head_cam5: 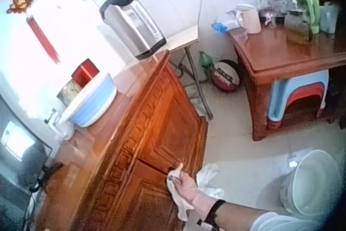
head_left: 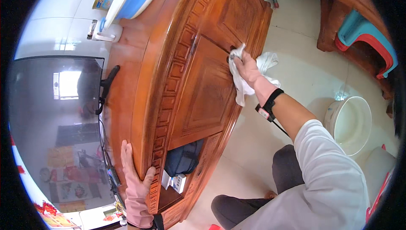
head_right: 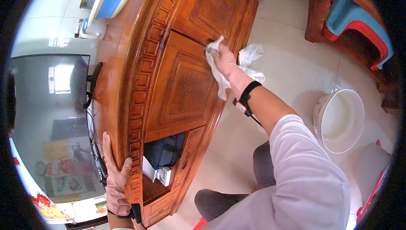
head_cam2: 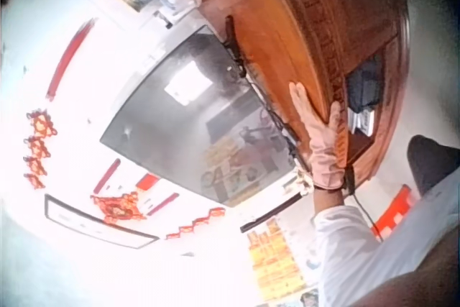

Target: The person cleans a wooden cabinet with a cloth by wiping down the front doors, removing items from the shelf to wipe the interior compartment, and wiping the top surface.

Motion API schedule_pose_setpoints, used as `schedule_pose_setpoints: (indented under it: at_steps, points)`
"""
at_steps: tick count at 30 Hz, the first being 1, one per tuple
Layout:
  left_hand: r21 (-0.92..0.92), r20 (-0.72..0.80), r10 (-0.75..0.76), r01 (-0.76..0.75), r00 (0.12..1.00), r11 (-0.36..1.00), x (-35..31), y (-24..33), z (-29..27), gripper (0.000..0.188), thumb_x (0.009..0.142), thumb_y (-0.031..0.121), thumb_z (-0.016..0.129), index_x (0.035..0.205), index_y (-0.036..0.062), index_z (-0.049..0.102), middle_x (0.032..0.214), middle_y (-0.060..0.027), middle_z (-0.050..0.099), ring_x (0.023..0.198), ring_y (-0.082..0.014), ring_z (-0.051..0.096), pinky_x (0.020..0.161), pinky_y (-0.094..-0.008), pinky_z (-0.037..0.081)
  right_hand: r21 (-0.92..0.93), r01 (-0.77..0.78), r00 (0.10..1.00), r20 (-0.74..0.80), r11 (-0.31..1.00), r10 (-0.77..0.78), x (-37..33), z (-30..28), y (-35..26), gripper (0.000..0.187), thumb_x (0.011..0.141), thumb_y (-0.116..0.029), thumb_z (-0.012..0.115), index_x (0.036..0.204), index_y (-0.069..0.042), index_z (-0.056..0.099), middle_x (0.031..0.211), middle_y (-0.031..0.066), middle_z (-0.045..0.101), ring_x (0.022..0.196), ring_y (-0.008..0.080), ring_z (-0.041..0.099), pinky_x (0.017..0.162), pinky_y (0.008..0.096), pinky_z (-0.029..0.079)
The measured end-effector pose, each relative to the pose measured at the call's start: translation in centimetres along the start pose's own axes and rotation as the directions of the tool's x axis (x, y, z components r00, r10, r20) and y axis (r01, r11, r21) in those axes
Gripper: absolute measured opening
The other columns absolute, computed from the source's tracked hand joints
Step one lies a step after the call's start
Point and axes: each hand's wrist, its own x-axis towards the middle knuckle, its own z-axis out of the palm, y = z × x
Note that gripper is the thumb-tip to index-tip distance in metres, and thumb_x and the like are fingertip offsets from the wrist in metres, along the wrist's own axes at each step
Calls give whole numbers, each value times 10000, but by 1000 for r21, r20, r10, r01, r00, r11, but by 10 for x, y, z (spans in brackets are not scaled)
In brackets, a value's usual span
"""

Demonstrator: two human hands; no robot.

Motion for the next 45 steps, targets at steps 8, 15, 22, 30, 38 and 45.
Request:
schedule_pose_setpoints:
  at_steps: [8, 15, 22, 30, 38, 45]
  points:
    - [6, -21, -40, 40, 999, 999, -10, 4, -2, 902, 698, 31, 678, 1487, 36, 241, 1540, -210, 217, 1419, -367, 229, 1164, -438, 174, 188, 523, 825, 133, 831, -549, -26, 28, -87, 188, 862, -48, 655, 1048, -36, 679, 942, 73, 678, 962, 173, 627, 829, 307, 502]
    - [-4, 17, -16, 16, 1000, 1000, 4, 2, 3, 880, 728, 53, 668, 1492, 42, 231, 1540, -214, 211, 1422, -364, 222, 1166, -434, 163, -55, 285, 957, -36, 957, -287, -38, 25, -34, 95, 788, 18, 693, 876, -9, 671, 847, 118, 668, 826, 235, 651, 736, 334, 501]
    - [-57, 10, -72, 72, 997, 996, -2, -3, -2, 891, 723, 53, 665, 1494, 34, 220, 1549, -209, 192, 1430, -355, 205, 1169, -431, 151, -75, 505, 863, 22, 860, -505, -33, 39, -26, 113, 798, 9, 614, 905, -15, 641, 803, 143, 622, 750, 312, 607, 703, 361, 482]
    - [-65, 32, -32, 34, 999, 997, 3, 1, 4, 907, 705, 44, 670, 1493, 30, 221, 1551, -208, 183, 1428, -353, 207, 1169, -436, 146, -389, -115, 877, 392, 914, 277, -30, -37, 134, 189, 834, -92, 632, 1003, -8, 610, 1008, 110, 642, 950, 295, 592, 831, 387, 467]
    - [-21, 21, -39, 40, 999, 999, -3, -4, 0, 912, 702, 55, 676, 1493, 33, 223, 1547, -212, 189, 1425, -361, 210, 1168, -438, 154, -751, -72, 912, 217, 657, 347, -50, -27, 55, 932, 629, -178, 828, 1392, -29, 313, 1403, 294, 310, 1232, 439, 447, 1044, 421, 400]
    - [-39, 17, -74, 75, 997, 996, 0, -1, 3, 849, 757, 140, 623, 1489, 6, 214, 1548, -207, 204, 1442, -339, 180, 1175, -400, 123, 97, -552, 832, 132, 828, 539, -14, -39, 32, 596, 876, -191, 610, 1391, -64, 339, 1305, 238, 484, 1193, 344, 498, 991, 433, 416]
